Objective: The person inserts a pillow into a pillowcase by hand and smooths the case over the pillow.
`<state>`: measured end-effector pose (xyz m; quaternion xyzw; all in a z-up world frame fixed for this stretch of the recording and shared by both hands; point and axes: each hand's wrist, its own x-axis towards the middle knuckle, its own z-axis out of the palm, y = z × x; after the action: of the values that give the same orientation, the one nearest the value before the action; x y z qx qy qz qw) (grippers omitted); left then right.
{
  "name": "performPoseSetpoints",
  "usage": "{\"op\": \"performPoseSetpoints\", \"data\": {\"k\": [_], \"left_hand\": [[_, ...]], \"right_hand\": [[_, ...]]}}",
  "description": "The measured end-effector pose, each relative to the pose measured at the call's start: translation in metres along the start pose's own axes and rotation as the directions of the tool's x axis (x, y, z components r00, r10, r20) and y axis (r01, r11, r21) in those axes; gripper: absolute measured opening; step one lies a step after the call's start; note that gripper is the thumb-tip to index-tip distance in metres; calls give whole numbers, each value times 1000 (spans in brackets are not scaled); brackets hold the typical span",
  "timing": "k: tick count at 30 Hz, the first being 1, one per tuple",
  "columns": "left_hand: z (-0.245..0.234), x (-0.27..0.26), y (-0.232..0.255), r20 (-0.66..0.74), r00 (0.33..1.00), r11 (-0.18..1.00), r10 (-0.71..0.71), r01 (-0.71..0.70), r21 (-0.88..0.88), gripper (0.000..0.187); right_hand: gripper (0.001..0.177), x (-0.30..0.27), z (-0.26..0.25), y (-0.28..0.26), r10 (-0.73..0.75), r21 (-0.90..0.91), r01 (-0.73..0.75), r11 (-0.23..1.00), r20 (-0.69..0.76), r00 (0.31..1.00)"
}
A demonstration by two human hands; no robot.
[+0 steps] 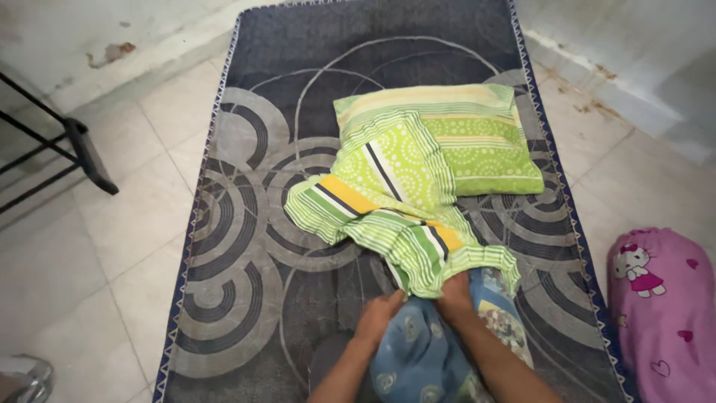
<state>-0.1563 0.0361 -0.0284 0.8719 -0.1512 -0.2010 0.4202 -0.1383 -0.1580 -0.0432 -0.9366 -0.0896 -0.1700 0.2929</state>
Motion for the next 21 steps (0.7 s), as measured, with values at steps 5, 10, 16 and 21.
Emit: {"op": "performPoseSetpoints", "data": {"k": [5,10,16,21], "left_hand": [[5,0,9,-221,975,938,15,63,340,18],[5,-40,22,-312,903,951,296,-250,181,16],[-12,-109,33,-209,911,933,356,-357,34,18],[-31,-131,17,-133,991,994,20,-5,112,19]], "right_hand": [[47,-22,7,-4,141,36,-141,989,5,990],[41,-34,45,12,256,186,-252,950,6,967],[39,-14,89,-15,128,267,-137,954,48,991],[37,-25,100,-61,-2,190,-26,981,149,989]]}}
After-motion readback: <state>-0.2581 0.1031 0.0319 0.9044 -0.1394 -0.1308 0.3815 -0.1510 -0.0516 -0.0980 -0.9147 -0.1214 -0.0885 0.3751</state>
